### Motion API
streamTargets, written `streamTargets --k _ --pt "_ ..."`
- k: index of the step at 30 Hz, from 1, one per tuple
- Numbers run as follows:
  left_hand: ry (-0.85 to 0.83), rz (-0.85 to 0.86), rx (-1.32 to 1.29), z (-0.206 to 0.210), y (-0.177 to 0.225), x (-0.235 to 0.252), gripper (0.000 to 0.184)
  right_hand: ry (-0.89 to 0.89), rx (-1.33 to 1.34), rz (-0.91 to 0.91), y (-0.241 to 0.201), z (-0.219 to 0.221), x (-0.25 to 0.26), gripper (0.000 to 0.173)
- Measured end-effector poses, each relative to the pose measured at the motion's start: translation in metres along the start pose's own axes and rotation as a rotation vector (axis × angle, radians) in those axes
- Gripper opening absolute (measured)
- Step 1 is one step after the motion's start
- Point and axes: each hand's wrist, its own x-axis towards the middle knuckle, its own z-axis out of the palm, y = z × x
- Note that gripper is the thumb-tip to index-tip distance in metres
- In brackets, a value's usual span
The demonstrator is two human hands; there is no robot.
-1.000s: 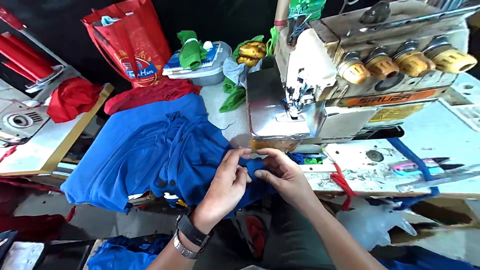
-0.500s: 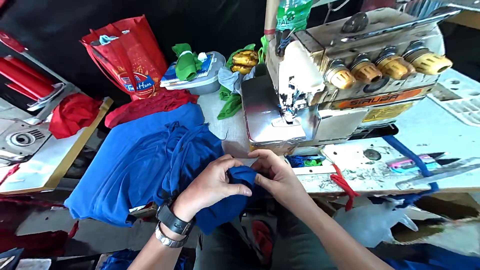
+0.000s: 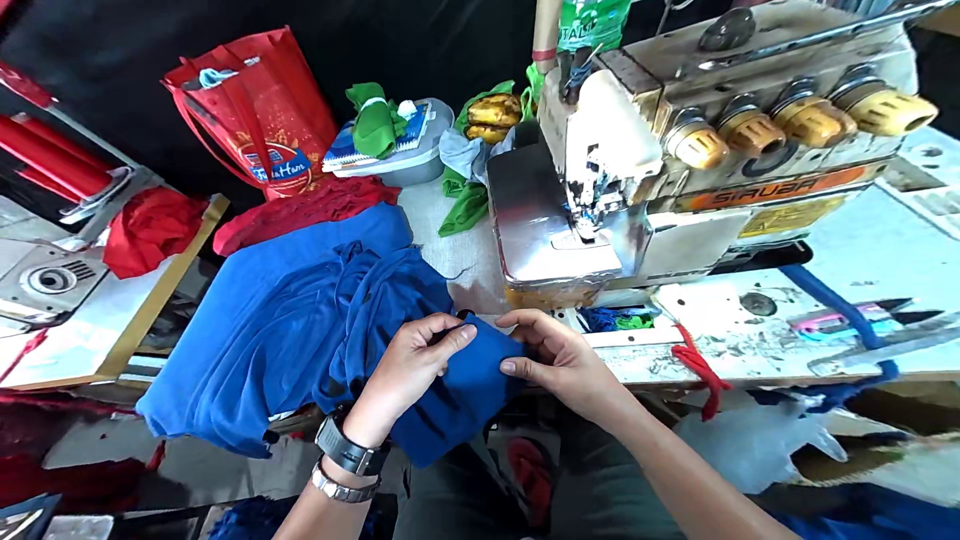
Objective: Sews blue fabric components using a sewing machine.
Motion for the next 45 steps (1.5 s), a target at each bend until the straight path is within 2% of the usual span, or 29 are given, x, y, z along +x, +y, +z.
streamTargets --k 5,8,13,19,26,32,39,45 --pt "0.04 0.044 0.005 0.004 0.0 0.002 0.012 0.045 0.046 -0.014 0.002 0.003 -0.002 0.051" --pt "0.001 0.068 0.007 0.001 -0.001 0.001 0.009 0.034 0.055 -0.011 0.005 0.002 -0.002 0.053" --pt "-0.032 0.046 -0.079 -0.005 -0.002 -0.001 0.011 0.036 0.018 -0.025 0.004 0.0 -0.002 0.044" --pt "-0.018 0.014 -0.139 -0.008 -0.002 -0.004 0.011 0.129 0.019 -0.026 0.003 0.005 -0.004 0.043" --pt "0.054 0.038 -0.149 -0.003 -0.003 -0.005 0.009 0.171 -0.039 -0.058 0.001 0.008 -0.007 0.027" --pt "0.024 0.04 -0.206 -0.007 -0.005 -0.006 0.01 0.106 0.027 -0.065 0.002 0.004 -0.005 0.038" --pt "-0.016 -0.009 -0.265 -0.011 -0.003 -0.008 0.01 0.135 -0.022 -0.057 0.002 0.005 -0.007 0.028" --pt "-0.035 0.014 -0.271 -0.013 -0.007 -0.007 0.008 0.122 -0.043 -0.074 0.002 0.004 -0.007 0.021"
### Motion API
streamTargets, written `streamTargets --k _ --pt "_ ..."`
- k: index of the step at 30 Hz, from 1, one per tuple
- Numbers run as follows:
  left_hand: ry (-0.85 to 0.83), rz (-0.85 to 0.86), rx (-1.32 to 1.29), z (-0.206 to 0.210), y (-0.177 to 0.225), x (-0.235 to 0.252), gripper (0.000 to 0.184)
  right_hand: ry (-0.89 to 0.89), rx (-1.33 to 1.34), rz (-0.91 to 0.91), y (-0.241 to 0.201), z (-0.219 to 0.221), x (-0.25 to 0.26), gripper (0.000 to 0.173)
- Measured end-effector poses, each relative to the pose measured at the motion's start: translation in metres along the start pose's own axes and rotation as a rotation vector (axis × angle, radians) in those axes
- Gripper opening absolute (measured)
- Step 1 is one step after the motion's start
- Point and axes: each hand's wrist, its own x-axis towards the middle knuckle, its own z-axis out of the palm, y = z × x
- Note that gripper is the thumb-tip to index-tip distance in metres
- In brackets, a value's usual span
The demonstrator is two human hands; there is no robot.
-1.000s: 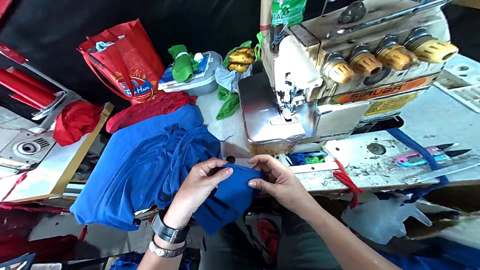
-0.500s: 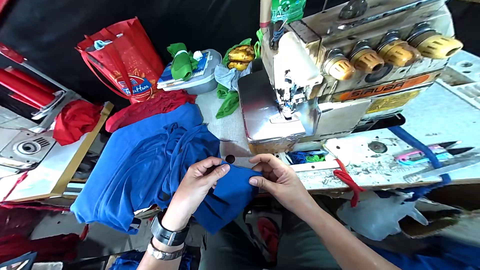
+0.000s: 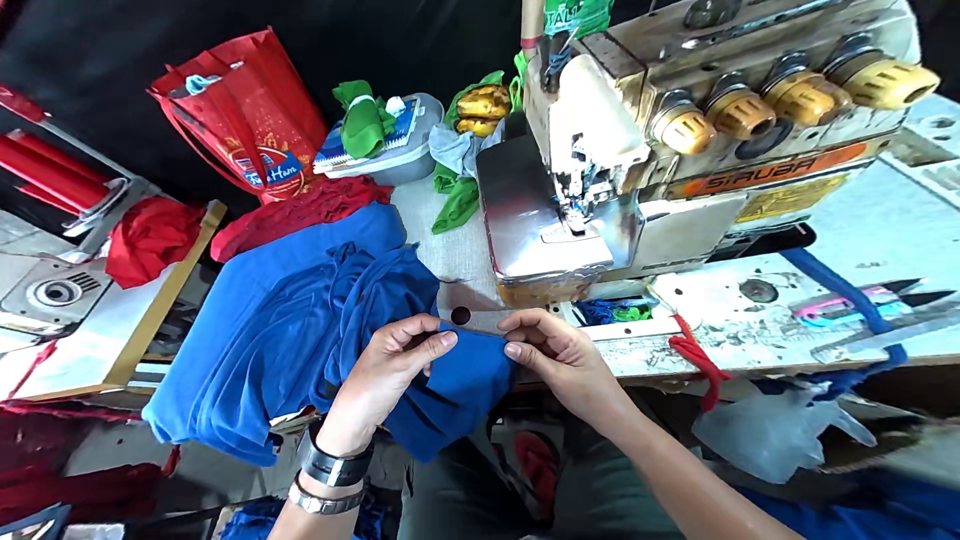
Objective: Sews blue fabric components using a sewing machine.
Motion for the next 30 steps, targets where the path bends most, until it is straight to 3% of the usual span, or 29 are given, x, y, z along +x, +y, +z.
streamTargets --k 3,8,15,21,26,30 --pt "-0.023 -0.035 -0.051 0.0 0.003 -0.001 0.008 -0.007 0.023 0.086 -0.004 -0.001 -0.001 0.021" --pt "-0.037 -0.019 0.036 0.005 0.003 -0.001 0.01 -0.115 0.126 -0.001 0.001 -0.001 0.004 0.043" --pt "-0.045 -0.001 0.13 0.007 0.01 0.0 0.008 -0.112 0.014 0.003 -0.002 -0.002 0.002 0.023" --pt "-0.041 0.108 0.261 0.013 0.013 0.001 0.006 -0.13 -0.081 0.007 -0.009 -0.002 0.003 0.042" --pt "-0.054 0.105 0.266 0.016 0.016 0.001 0.004 -0.07 -0.116 -0.095 -0.008 0.002 0.003 0.029" --pt "-0.065 0.114 0.292 0.015 0.015 0.002 0.008 -0.058 -0.134 -0.124 -0.008 0.001 -0.001 0.029"
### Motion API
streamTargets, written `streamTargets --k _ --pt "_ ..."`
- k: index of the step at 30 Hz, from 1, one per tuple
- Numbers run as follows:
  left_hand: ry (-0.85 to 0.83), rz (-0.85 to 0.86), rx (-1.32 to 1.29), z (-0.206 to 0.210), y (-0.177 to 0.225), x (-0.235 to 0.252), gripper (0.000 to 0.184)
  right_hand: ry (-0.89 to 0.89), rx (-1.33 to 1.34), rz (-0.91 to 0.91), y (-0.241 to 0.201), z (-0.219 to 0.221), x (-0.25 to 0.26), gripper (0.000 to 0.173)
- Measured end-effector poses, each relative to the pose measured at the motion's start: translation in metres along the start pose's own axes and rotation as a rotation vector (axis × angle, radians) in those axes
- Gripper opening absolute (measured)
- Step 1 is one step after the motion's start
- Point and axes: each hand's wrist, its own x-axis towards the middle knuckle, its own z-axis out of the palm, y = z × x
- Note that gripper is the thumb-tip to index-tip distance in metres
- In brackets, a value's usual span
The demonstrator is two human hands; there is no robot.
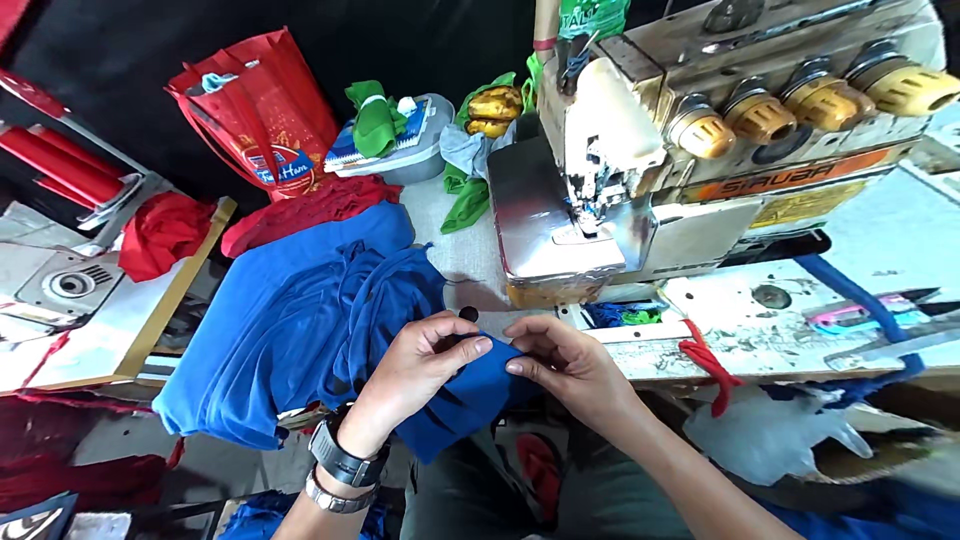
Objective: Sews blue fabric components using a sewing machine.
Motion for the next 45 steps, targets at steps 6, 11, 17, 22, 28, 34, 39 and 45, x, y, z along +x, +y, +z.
streamTargets --k 6,11,17,22,28,34,39,45 --pt "0.009 0.0 -0.01 0.003 0.0 0.002 0.006 0.008 0.022 0.01 0.003 0.0 -0.002 0.03" --pt "0.005 0.011 -0.005 0.003 0.001 0.004 0.006 -0.004 0.04 0.017 0.001 -0.001 -0.003 0.027" --pt "0.034 0.153 0.053 0.006 0.018 0.021 0.006 -0.043 -0.161 -0.044 -0.022 -0.013 0.004 0.007" --pt "0.017 0.271 0.089 0.013 0.056 0.054 0.005 0.064 -0.219 0.049 -0.065 -0.035 0.02 0.016" --pt "-0.031 0.353 0.253 0.038 0.063 0.093 0.004 0.207 -0.191 0.203 -0.055 -0.062 0.018 0.022" --pt "-0.114 0.315 0.336 0.029 0.058 0.1 0.01 0.207 -0.093 0.154 -0.037 -0.062 0.014 0.019" --pt "-0.142 0.276 0.306 0.023 0.058 0.102 0.011 0.2 -0.07 0.134 -0.031 -0.059 0.015 0.015" --pt "-0.139 0.261 0.293 0.024 0.059 0.104 0.011 0.166 -0.137 0.121 -0.037 -0.059 0.014 0.017"
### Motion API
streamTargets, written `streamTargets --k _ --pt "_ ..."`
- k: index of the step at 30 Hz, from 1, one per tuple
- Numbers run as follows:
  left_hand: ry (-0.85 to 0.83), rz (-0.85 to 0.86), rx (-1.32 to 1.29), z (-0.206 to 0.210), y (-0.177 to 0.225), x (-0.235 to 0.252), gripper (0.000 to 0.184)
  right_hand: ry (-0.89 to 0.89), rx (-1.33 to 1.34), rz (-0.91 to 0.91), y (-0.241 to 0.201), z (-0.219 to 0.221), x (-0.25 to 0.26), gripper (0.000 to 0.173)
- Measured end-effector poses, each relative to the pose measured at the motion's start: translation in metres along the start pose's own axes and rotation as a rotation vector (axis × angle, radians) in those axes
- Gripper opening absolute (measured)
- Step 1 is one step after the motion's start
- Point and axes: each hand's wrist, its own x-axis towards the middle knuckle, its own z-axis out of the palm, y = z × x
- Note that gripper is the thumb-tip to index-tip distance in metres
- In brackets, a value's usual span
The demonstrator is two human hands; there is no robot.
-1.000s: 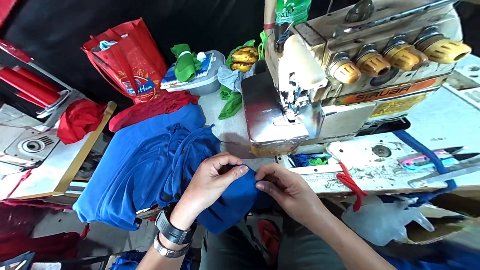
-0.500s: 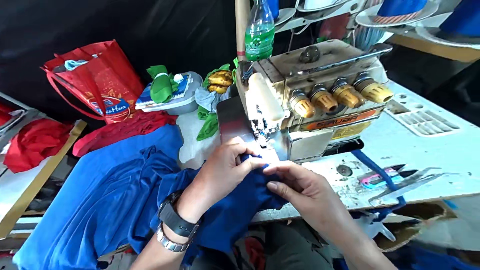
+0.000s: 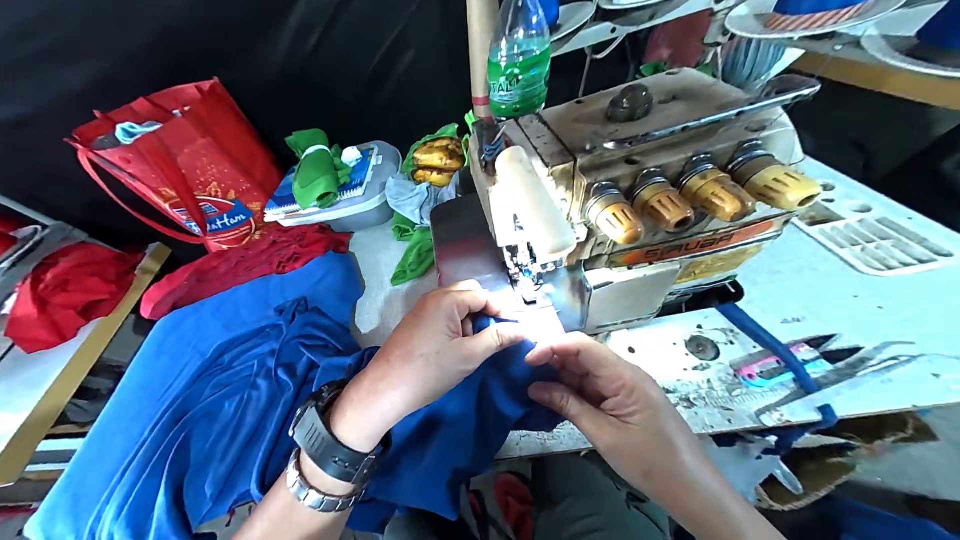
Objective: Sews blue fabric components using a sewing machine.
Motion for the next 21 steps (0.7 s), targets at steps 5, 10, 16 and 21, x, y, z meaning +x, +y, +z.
streamTargets --k 5,10,16,21 --pt "0.093 0.102 0.099 0.007 0.002 0.0 0.009 -0.001 -0.222 0.045 -0.007 -0.003 0.002 0.027" --pt "0.344 0.221 0.215 0.035 -0.01 0.0 0.005 -0.013 -0.44 0.146 -0.011 -0.003 0.005 0.041" --pt "0.556 0.144 0.403 0.06 -0.01 -0.032 0.023 0.0 -0.446 0.19 -0.015 0.002 0.004 0.043" --pt "0.554 0.174 0.437 0.092 -0.024 -0.043 0.037 0.013 -0.279 0.212 -0.011 0.0 0.004 0.042"
